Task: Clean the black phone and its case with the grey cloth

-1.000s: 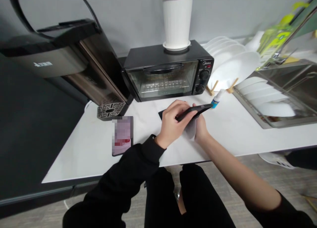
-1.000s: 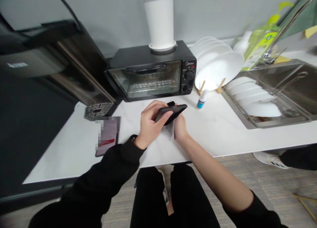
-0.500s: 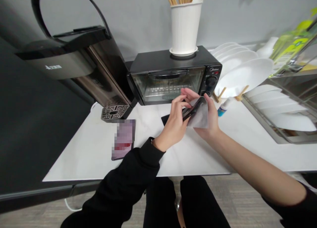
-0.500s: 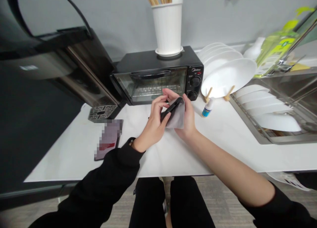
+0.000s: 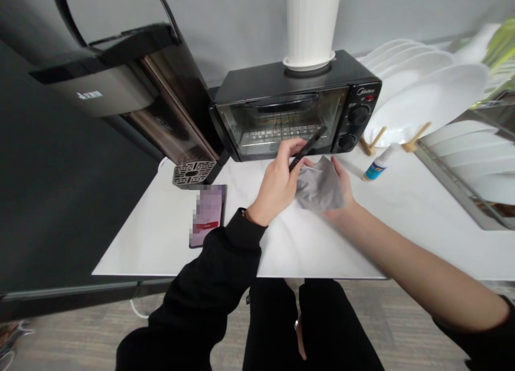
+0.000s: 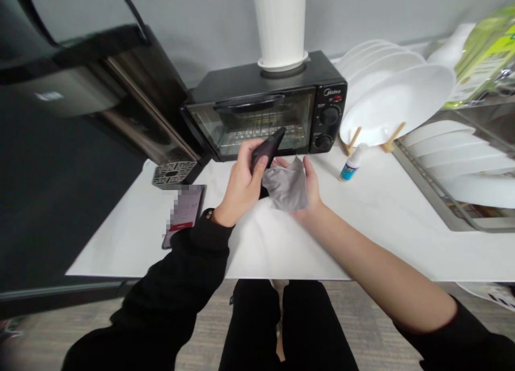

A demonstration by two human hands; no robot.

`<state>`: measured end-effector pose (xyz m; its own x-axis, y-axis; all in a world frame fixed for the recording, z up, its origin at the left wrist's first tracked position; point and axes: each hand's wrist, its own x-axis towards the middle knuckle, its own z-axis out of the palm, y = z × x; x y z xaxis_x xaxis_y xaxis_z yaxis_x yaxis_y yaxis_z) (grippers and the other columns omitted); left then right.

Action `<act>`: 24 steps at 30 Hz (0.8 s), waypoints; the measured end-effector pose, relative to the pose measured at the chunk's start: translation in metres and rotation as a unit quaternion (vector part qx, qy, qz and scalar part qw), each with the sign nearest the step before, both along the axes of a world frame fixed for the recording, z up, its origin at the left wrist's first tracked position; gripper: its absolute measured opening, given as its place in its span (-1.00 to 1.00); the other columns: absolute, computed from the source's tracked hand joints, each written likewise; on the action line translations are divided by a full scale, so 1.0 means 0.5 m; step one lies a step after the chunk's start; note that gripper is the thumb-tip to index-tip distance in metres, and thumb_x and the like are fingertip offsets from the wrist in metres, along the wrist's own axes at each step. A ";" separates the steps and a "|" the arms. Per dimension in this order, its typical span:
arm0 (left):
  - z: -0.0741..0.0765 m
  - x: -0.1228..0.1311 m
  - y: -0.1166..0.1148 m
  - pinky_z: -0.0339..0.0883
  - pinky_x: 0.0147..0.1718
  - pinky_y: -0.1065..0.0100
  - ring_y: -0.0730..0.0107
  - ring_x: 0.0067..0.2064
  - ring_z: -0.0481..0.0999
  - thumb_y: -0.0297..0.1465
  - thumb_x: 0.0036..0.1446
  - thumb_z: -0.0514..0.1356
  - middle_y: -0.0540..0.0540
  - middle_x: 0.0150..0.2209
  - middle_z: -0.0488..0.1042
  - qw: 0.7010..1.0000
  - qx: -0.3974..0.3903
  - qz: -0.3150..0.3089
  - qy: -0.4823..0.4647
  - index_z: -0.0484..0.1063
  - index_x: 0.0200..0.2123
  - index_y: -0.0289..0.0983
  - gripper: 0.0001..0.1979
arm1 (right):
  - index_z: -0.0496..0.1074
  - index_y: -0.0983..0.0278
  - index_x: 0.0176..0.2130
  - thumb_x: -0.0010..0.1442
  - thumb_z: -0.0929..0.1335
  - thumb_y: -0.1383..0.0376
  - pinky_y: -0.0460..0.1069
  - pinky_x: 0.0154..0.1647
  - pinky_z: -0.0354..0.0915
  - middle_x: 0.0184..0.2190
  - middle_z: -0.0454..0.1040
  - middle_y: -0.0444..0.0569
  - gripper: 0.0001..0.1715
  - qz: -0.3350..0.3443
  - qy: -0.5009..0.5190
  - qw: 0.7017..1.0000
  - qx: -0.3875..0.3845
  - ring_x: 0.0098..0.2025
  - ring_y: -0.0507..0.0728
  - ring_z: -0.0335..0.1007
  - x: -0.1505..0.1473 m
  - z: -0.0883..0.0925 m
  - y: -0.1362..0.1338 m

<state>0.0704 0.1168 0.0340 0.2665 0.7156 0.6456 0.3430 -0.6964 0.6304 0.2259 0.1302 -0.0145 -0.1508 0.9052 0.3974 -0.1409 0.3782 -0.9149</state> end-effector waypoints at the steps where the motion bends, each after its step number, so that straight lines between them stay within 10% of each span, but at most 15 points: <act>1: 0.005 -0.006 0.001 0.36 0.27 0.16 0.24 0.28 0.50 -0.27 0.54 0.00 -0.18 0.24 0.48 1.000 0.009 -0.005 0.001 0.26 0.25 -0.18 -0.69 | 0.57 0.26 -0.07 0.40 0.02 -0.23 0.43 0.17 0.48 -0.04 0.68 0.26 -0.15 0.015 0.039 0.999 -0.030 0.05 0.38 0.64 0.008 0.005 0.006; 7: 0.016 -0.014 -0.013 0.38 0.25 0.02 0.11 0.16 0.53 -0.21 0.45 0.13 -0.22 0.15 0.49 0.990 -0.053 -0.119 0.053 0.25 0.38 -0.20 -0.49 | 0.52 0.11 0.04 0.38 0.14 -0.25 0.27 0.52 0.16 0.25 0.55 -0.04 -0.31 0.024 0.283 0.957 -0.056 0.42 0.20 0.33 0.040 0.114 0.020; 11: -0.001 0.008 -0.034 0.34 0.30 -0.06 0.03 0.30 0.43 -0.33 0.40 0.12 -0.28 0.23 0.44 0.979 -0.081 -0.166 0.081 0.27 0.32 -0.23 -0.55 | 0.56 0.14 0.12 0.48 0.02 -0.21 0.25 0.45 0.25 0.25 0.55 -0.02 -0.20 0.032 0.144 0.983 0.108 0.33 0.22 0.45 0.025 0.171 -0.003; 16: -0.027 0.026 -0.051 0.49 0.13 -0.03 0.05 0.10 0.56 -0.37 0.34 0.12 -0.20 -0.02 0.58 0.983 -0.100 -0.128 0.086 0.41 -0.16 -0.22 -0.91 | 0.66 0.17 -0.09 0.55 0.01 -0.06 0.23 0.10 0.46 -0.22 0.73 -0.01 -0.22 0.008 -0.206 0.918 0.340 -0.15 0.20 0.65 0.026 0.136 -0.033; 21: -0.043 0.027 -0.051 0.49 0.10 -0.04 0.04 0.09 0.56 -0.37 0.32 0.10 -0.17 -0.10 0.58 0.982 -0.064 -0.135 0.115 0.37 -0.16 -0.19 -0.92 | 0.62 0.24 -0.10 0.56 0.03 0.01 0.11 -0.19 0.48 -0.27 0.69 0.00 -0.28 -0.034 -0.254 0.816 0.517 -0.24 0.17 0.61 0.033 0.120 -0.040; 24: -0.041 0.024 -0.047 0.50 0.08 -0.01 0.06 0.06 0.56 -0.37 0.31 0.09 -0.19 -0.10 0.55 0.983 -0.035 -0.142 0.109 0.32 -0.15 -0.20 -0.92 | 0.62 0.23 -0.15 0.55 -0.01 -0.05 0.11 -0.28 0.43 -0.34 0.65 0.01 -0.20 -0.049 -0.218 0.843 0.490 -0.28 0.18 0.59 0.033 0.117 -0.030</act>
